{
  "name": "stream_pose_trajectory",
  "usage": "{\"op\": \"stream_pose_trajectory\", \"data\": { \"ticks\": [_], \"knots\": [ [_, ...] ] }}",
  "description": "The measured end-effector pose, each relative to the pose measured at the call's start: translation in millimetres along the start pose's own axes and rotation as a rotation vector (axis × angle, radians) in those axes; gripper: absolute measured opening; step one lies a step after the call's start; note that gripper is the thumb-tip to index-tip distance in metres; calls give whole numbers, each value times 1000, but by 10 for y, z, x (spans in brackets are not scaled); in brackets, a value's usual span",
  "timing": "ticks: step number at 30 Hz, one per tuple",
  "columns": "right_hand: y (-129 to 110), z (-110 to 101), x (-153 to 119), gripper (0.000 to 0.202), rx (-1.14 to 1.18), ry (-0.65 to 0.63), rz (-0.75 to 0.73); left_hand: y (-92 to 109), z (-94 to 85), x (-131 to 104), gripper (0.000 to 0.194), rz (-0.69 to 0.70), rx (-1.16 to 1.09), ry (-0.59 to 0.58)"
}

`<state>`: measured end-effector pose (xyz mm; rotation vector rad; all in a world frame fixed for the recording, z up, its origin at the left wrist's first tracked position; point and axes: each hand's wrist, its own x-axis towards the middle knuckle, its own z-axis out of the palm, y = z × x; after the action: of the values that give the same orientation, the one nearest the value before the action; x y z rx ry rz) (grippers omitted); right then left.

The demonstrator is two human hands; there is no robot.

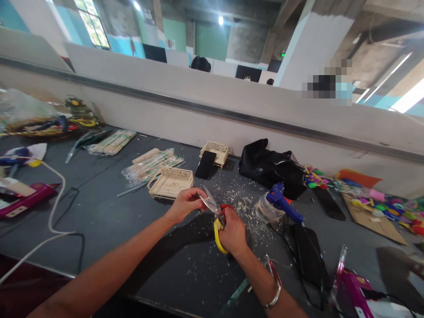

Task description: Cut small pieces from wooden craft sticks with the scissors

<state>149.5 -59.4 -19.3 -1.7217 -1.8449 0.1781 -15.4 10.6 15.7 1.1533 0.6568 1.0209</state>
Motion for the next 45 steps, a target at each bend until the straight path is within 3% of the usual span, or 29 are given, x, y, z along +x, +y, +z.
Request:
{"op": "stream_pose_trajectory", "data": {
  "ticks": [6,11,14,18,27,33,45],
  "knots": [
    [32,18,-18,23,67,-30,21,6,-32,-3,19,1,108,-17],
    [-21,-11,-19,21,384,-30,30,-25,-20,-16,31,86,-112,-22],
    [-67,-49,-18,12,541,-50,6,-57,23,-25,45,105,-262,-105],
    [-85,-69,-24,9,655,-69,-62,-74,116,-15,46,77,-343,-227],
    [-54,-54,-23,11,706,-79,6,-39,270,95,40,-31,-407,-355],
    [-41,-41,-8,7,745,-89,-41,-54,334,137,35,-39,-551,-324],
    [-51,-30,-50,10,743,-97,-74,-112,343,117,29,-22,-594,-303]
  ]
}}
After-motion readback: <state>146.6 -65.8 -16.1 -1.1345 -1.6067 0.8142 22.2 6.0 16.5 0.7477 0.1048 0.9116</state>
